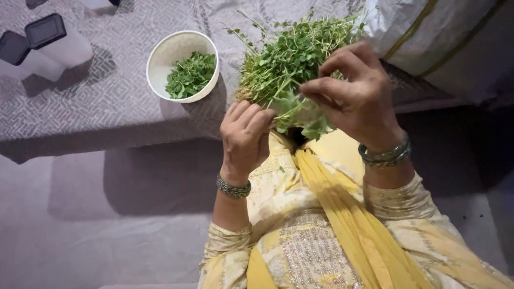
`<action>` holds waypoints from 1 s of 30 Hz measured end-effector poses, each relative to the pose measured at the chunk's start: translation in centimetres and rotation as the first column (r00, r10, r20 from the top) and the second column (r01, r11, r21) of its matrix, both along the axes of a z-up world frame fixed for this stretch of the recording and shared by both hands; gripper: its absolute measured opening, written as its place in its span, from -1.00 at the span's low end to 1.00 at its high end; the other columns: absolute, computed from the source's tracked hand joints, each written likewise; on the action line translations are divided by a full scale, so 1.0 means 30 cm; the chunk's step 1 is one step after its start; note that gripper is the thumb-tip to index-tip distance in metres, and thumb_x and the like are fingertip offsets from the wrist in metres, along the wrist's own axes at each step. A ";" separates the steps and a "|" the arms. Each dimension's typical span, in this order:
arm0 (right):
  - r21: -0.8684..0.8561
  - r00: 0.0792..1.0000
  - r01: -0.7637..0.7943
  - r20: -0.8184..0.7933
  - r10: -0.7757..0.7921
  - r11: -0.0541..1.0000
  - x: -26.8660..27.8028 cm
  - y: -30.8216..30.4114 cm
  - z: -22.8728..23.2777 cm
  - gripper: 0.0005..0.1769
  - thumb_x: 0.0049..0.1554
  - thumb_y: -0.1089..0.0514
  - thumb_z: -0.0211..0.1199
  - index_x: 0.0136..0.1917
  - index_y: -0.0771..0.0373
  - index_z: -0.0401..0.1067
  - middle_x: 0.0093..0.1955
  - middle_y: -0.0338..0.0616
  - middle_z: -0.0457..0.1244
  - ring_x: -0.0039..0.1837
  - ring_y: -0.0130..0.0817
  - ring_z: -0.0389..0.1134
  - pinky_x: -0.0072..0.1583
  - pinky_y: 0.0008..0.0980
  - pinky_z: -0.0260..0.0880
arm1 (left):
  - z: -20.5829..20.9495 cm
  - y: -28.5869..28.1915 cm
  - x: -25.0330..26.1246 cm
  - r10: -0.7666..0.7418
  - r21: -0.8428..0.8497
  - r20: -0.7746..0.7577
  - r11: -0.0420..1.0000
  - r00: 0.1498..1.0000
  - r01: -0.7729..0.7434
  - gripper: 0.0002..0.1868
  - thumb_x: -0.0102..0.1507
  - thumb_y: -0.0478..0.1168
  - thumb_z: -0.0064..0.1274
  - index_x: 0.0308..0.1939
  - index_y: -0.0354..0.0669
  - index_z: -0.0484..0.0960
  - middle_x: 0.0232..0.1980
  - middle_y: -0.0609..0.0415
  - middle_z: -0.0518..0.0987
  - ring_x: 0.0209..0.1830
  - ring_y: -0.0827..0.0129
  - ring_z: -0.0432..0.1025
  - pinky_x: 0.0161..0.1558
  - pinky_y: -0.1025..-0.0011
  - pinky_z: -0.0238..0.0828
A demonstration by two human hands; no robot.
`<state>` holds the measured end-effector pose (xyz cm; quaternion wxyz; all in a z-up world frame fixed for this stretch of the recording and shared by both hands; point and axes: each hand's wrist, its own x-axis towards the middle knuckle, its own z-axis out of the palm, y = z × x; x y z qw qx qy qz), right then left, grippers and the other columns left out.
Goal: The person picks individual leaves from a bunch of herbs by hand and places the leaves into a white plastic bowl on a table.
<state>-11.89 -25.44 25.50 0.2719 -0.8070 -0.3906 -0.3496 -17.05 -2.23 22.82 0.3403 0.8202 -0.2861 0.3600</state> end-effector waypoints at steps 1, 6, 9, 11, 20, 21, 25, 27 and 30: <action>-0.022 0.999 0.041 0.015 -0.041 0.999 -0.003 -0.001 -0.011 -0.82 0.08 0.12 0.59 -0.11 0.13 0.61 -0.11 -0.21 0.32 0.09 -0.23 0.31 0.08 -0.25 0.41 | 0.004 0.003 -0.005 0.002 0.000 0.002 1.000 1.000 -0.002 -0.95 0.28 -0.38 0.08 -0.20 -0.26 0.53 -0.36 0.02 0.45 -0.37 0.12 0.33 -0.25 0.19 0.23; 0.413 0.946 -0.106 -0.237 0.220 0.904 0.031 -0.022 -0.053 -0.93 0.33 0.20 0.35 0.04 0.18 0.48 -0.02 -0.20 0.32 0.00 -0.43 0.35 0.01 -0.53 0.46 | 0.019 0.022 -0.028 0.002 0.006 -0.001 1.000 1.000 -0.002 -0.93 0.26 -0.40 0.05 -0.18 -0.25 0.52 -0.31 0.00 0.47 -0.30 0.07 0.36 -0.19 0.17 0.27; 0.745 0.787 -0.086 -0.357 0.504 0.662 0.003 -0.048 -0.060 -0.97 0.42 0.21 0.21 0.07 0.17 0.43 -0.05 -0.21 0.33 -0.15 -0.53 0.32 -0.14 -0.61 0.38 | 0.017 0.028 -0.035 0.008 -0.012 0.002 1.000 1.000 -0.008 -0.94 0.28 -0.40 0.03 -0.17 -0.27 0.51 -0.30 -0.03 0.47 -0.28 0.05 0.37 -0.18 0.16 0.29; 0.829 0.709 -0.022 -0.381 0.593 0.559 -0.007 -0.065 -0.063 -0.95 0.47 0.23 0.18 0.10 0.19 0.43 -0.07 -0.17 0.37 -0.24 -0.57 0.29 -0.26 -0.66 0.30 | 0.012 0.032 -0.033 0.018 -0.034 0.012 0.999 1.000 -0.018 -0.95 0.30 -0.40 0.03 -0.17 -0.27 0.51 -0.29 -0.03 0.47 -0.27 0.05 0.38 -0.16 0.16 0.30; 0.978 0.438 0.098 -0.207 0.875 0.183 0.039 -0.145 -0.149 -0.87 0.46 0.21 0.10 0.05 0.28 0.37 -0.06 -0.04 0.34 -0.19 -0.40 0.36 -0.23 -0.55 0.34 | 0.004 0.033 -0.037 0.030 -0.068 -0.002 0.997 1.000 -0.030 -0.97 0.33 -0.37 0.03 -0.18 -0.27 0.51 -0.32 -0.04 0.45 -0.28 0.03 0.37 -0.16 0.16 0.30; 0.977 0.416 0.157 -0.198 0.888 0.145 0.044 -0.143 -0.167 -0.84 0.42 0.19 0.06 0.02 0.31 0.35 -0.09 -0.01 0.33 -0.22 -0.40 0.33 -0.25 -0.53 0.32 | 0.004 0.032 -0.036 0.025 -0.069 0.000 0.997 1.000 -0.025 -0.97 0.33 -0.37 0.03 -0.18 -0.28 0.51 -0.32 -0.04 0.45 -0.28 0.03 0.37 -0.16 0.16 0.30; 0.946 0.372 0.306 -0.223 0.901 0.108 0.062 -0.141 -0.191 -0.82 0.22 0.17 -0.01 0.05 0.25 0.35 -0.14 -0.02 0.28 -0.29 -0.43 0.20 -0.30 -0.49 0.25 | -0.001 0.032 -0.036 0.020 -0.059 -0.020 0.998 1.000 -0.021 -0.96 0.33 -0.36 0.03 -0.18 -0.28 0.51 -0.31 -0.04 0.45 -0.29 0.03 0.37 -0.17 0.17 0.29; 0.933 0.352 0.334 -0.255 0.901 0.133 0.061 -0.139 -0.184 -0.81 0.22 0.13 -0.01 0.02 0.22 0.36 -0.17 -0.09 0.25 -0.31 -0.46 0.16 -0.31 -0.50 0.21 | -0.010 0.032 -0.037 0.024 -0.045 -0.029 0.999 0.999 -0.025 -0.95 0.33 -0.36 0.04 -0.19 -0.29 0.51 -0.33 -0.04 0.44 -0.30 0.04 0.36 -0.19 0.17 0.28; 0.925 0.358 0.296 -0.337 0.871 0.236 0.051 -0.131 -0.181 -0.79 0.31 0.05 -0.01 -0.07 0.18 0.33 -0.29 -0.22 0.16 -0.36 -0.50 0.09 -0.34 -0.50 0.13 | -0.023 0.027 -0.024 0.018 -0.039 0.005 0.999 1.000 -0.017 -0.97 0.31 -0.37 0.04 -0.21 -0.28 0.52 -0.35 -0.01 0.44 -0.33 0.11 0.36 -0.23 0.20 0.26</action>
